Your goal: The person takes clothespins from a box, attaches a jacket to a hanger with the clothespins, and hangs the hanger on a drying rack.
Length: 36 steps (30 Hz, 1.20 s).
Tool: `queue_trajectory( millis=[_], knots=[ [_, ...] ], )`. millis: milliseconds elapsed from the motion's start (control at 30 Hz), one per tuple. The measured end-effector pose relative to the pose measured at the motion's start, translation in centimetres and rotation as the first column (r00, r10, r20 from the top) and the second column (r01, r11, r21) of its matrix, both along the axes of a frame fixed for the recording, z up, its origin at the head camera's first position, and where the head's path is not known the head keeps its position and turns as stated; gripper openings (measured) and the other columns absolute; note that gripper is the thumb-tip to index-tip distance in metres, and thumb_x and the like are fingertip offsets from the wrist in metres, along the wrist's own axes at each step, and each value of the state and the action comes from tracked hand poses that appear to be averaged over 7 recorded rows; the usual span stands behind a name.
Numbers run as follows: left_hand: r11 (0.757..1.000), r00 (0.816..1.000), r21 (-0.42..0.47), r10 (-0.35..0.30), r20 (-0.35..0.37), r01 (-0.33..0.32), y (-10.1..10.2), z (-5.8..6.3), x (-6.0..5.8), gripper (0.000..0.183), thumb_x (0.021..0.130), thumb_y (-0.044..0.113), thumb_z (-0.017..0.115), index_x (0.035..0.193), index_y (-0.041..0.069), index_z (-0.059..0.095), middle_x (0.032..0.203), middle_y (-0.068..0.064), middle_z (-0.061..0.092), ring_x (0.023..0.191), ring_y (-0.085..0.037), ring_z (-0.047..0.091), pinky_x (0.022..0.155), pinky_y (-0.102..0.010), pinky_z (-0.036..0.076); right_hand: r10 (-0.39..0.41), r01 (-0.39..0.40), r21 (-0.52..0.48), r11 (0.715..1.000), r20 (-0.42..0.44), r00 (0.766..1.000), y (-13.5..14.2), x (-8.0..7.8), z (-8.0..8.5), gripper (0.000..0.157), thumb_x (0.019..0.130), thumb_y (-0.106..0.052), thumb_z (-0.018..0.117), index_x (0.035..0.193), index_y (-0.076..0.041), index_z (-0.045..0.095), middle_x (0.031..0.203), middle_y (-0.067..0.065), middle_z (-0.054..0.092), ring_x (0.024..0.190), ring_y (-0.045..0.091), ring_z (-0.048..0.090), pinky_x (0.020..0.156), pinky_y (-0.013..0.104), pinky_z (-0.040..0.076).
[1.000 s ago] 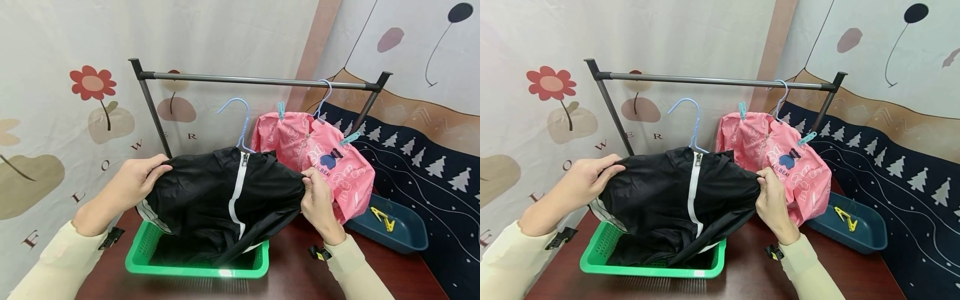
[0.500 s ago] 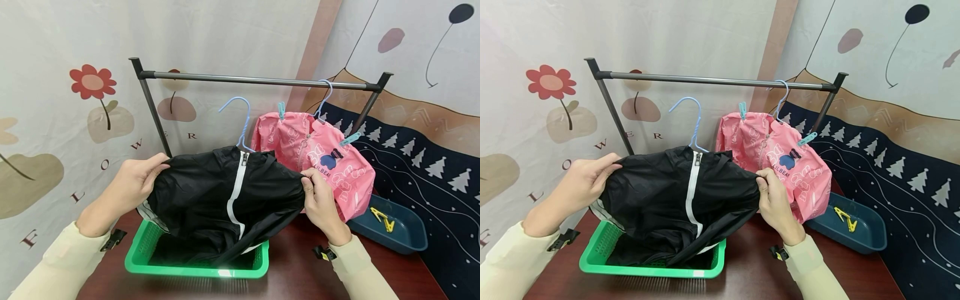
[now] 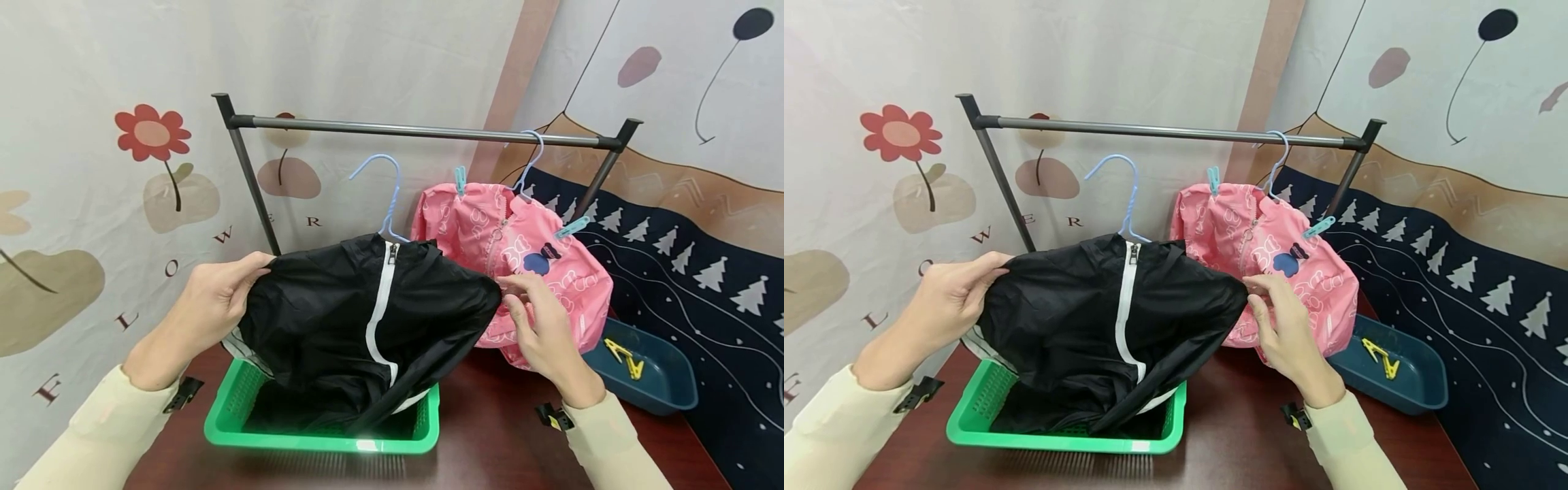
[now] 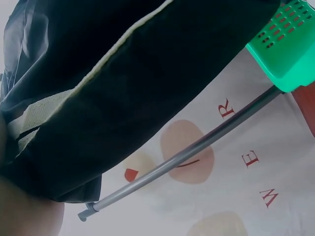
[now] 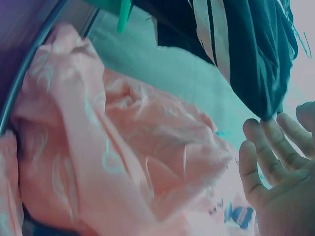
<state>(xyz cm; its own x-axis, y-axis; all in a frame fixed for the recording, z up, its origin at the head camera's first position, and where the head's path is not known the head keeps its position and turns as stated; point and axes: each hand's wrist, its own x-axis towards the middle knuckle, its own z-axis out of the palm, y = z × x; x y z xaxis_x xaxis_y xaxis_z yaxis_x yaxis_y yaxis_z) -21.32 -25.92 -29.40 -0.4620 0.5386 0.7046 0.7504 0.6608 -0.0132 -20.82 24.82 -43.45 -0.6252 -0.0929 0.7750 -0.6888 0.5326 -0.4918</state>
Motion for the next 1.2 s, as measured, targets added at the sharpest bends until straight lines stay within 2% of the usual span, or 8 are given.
queue_trajectory(
  millis=[100, 300, 500, 633, 800, 900, 1033, 1200],
  knots=[
    [1.0, 1.0, 0.001, 0.01, -0.01, -0.01, -0.2, 0.0, 0.1, 0.039, 0.097, -0.021, 0.075, 0.124, 0.006, 0.083, 0.106, -0.013, 0.091, 0.082, -0.026, 0.083, 0.067, -0.022, 0.05, -0.031, 0.031, 0.04, 0.999, -0.003, 1.0, 1.0, 0.5, 0.1, 0.048, 0.103, 0.01, 0.075, 0.149, -0.002, 0.071, 0.14, 0.019, 0.076, 0.115, 0.007, 0.069, 0.107, 0.004, 0.049],
    [0.999, 0.999, -0.006, 0.031, -0.029, -0.031, -0.8, -0.1, 0.2, 0.038, 0.097, -0.02, 0.076, 0.122, 0.008, 0.083, 0.105, -0.011, 0.09, 0.081, -0.024, 0.082, 0.069, -0.024, 0.052, -0.087, 0.09, 0.091, 0.992, -0.04, 0.995, 3.3, 1.3, 0.5, 0.057, 0.097, 0.012, 0.079, 0.152, -0.002, 0.071, 0.149, 0.023, 0.072, 0.141, 0.002, 0.061, 0.121, 0.004, 0.042],
    [0.998, 0.998, -0.002, 0.056, -0.035, -0.056, -1.2, -0.3, 0.4, 0.036, 0.097, -0.02, 0.076, 0.119, 0.008, 0.082, 0.102, -0.01, 0.09, 0.075, -0.02, 0.076, 0.069, -0.024, 0.052, -0.158, 0.171, 0.076, 0.982, -0.152, 0.976, 5.8, 1.6, 0.9, 0.041, 0.103, -0.004, 0.077, 0.143, 0.003, 0.075, 0.144, 0.028, 0.073, 0.139, 0.021, 0.065, 0.13, 0.01, 0.038],
    [0.997, 0.997, 0.005, 0.072, -0.039, -0.072, -1.4, -0.4, 0.5, 0.035, 0.097, -0.019, 0.076, 0.117, 0.009, 0.082, 0.1, -0.008, 0.089, 0.07, -0.014, 0.066, 0.069, -0.024, 0.049, -0.196, 0.21, 0.055, 0.976, -0.186, 0.963, 7.3, 2.0, 1.3, 0.038, 0.105, -0.009, 0.075, 0.139, 0.009, 0.076, 0.143, 0.033, 0.071, 0.144, 0.013, 0.058, 0.132, 0.012, 0.034],
    [0.996, 0.996, 0.007, 0.085, -0.04, -0.085, -1.6, -0.5, 0.8, 0.034, 0.098, -0.02, 0.075, 0.118, 0.007, 0.082, 0.102, -0.011, 0.09, 0.074, -0.019, 0.075, 0.069, -0.023, 0.049, -0.248, 0.261, 0.056, 0.964, -0.176, 0.953, 9.5, 2.2, 1.3, 0.045, 0.113, -0.026, 0.071, 0.141, 0.01, 0.074, 0.148, 0.034, 0.069, 0.148, -0.001, 0.049, 0.128, 0.01, 0.034],
    [0.996, 0.995, 0.003, 0.09, -0.031, -0.09, -1.9, -0.6, 0.9, 0.035, 0.098, -0.019, 0.076, 0.119, 0.008, 0.081, 0.1, -0.01, 0.089, 0.069, -0.018, 0.07, 0.068, -0.023, 0.048, -0.277, 0.287, 0.063, 0.956, -0.134, 0.951, 11.0, 2.4, 1.3, 0.051, 0.117, -0.033, 0.068, 0.145, 0.009, 0.072, 0.151, 0.034, 0.067, 0.148, -0.009, 0.045, 0.124, 0.006, 0.034],
    [0.995, 0.995, -0.001, 0.096, -0.025, -0.096, -2.2, -0.6, 0.9, 0.036, 0.097, -0.017, 0.078, 0.119, 0.01, 0.081, 0.094, -0.007, 0.086, 0.066, -0.01, 0.054, 0.067, -0.023, 0.044, -0.313, 0.319, 0.072, 0.945, -0.079, 0.946, 12.8, 2.4, 1.2, 0.045, 0.115, -0.021, 0.068, 0.15, 0.008, 0.069, 0.153, 0.035, 0.065, 0.148, -0.018, 0.04, 0.118, 0.002, 0.032],
    [0.995, 0.994, -0.001, 0.104, -0.029, -0.104, -2.6, -0.9, 1.0, 0.036, 0.096, -0.016, 0.079, 0.119, 0.011, 0.08, 0.092, -0.006, 0.084, 0.066, -0.008, 0.051, 0.067, -0.024, 0.043, -0.36, 0.359, 0.095, 0.928, -0.011, 0.933, 15.2, 1.9, 0.3, 0.041, 0.114, -0.011, 0.068, 0.152, 0.006, 0.068, 0.151, 0.035, 0.065, 0.145, -0.025, 0.036, 0.112, -0.003, 0.028]
  ],
)
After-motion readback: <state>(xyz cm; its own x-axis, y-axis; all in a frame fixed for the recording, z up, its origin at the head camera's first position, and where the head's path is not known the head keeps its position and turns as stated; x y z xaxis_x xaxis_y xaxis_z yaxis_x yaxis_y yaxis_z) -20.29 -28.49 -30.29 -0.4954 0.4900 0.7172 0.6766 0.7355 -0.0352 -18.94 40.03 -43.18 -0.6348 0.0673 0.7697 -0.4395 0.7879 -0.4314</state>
